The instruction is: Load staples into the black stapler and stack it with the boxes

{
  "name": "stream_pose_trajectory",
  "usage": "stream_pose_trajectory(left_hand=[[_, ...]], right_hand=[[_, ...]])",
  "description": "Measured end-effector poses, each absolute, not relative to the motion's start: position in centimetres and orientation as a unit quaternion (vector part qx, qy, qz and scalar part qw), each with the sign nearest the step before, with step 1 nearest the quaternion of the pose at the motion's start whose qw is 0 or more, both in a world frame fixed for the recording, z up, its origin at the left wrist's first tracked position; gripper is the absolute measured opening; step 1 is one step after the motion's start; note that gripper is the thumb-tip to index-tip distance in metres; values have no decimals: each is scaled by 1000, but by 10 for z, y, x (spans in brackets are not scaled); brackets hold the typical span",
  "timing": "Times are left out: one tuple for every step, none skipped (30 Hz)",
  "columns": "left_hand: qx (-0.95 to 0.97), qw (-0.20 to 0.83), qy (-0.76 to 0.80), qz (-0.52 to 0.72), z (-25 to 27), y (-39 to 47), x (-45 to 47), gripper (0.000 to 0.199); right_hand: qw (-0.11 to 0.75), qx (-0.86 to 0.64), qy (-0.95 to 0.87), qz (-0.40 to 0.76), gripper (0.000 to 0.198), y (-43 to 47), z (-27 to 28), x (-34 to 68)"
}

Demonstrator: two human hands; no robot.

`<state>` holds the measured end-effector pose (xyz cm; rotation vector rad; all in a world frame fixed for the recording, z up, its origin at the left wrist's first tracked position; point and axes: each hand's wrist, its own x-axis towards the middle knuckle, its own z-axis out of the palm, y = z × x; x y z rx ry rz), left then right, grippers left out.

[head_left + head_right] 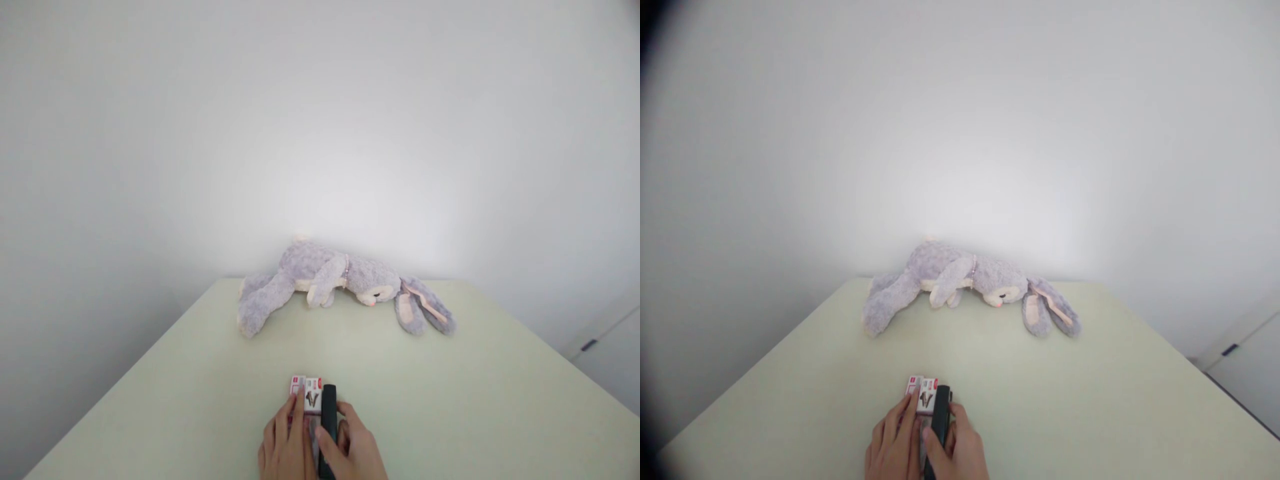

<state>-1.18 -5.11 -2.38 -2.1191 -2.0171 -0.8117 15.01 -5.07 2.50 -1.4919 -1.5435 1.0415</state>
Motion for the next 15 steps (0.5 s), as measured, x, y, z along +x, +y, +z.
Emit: stream_pose_trajectory(left_hand=[[-713,47,-646,-270,-28,-51,-20,53],[-725,43,-630,-274,-32,-50,-28,53],[-733,40,-620,-279,-34,-50,-37,54],[-734,37,-615,-285,-36,-49,-45,55],[-733,33,-614,-293,-37,-49,-54,55],[-731,29,-612,-300,-37,-48,-63,54],[-730,23,-609,-309,-36,-47,-72,52],[-728,16,-607,-318,-35,-46,-82,50],[-725,9,-607,-326,-34,-45,-91,48],[-721,2,-608,-332,-32,-43,-101,47],[-716,-6,-612,-335,-30,-42,-112,47],[-712,-14,-616,-337,-28,-40,-123,47],[-708,-22,-620,-337,-25,-37,-133,47],[-704,-30,-624,-336,-22,-35,-144,48],[-700,-39,-629,-335,-19,-32,-154,48]], right_hand=[[372,-572,-602,416,66,-52,24,147],[373,-560,-605,427,67,-52,25,144],[371,-544,-610,440,67,-51,27,141],[369,-525,-618,455,69,-50,31,137],[366,-503,-625,471,72,-49,36,134],[364,-481,-633,485,76,-48,40,130],[364,-460,-640,496,80,-47,44,125],[363,-441,-648,504,83,-45,47,119],[364,-424,-656,507,83,-43,49,112],[365,-413,-664,506,82,-41,50,104],[365,-407,-669,504,78,-39,50,95],[364,-405,-670,504,73,-37,51,85],[359,-405,-669,510,68,-34,51,75],[354,-404,-665,519,64,-31,52,65],[352,-399,-662,528,60,-28,53,54]])
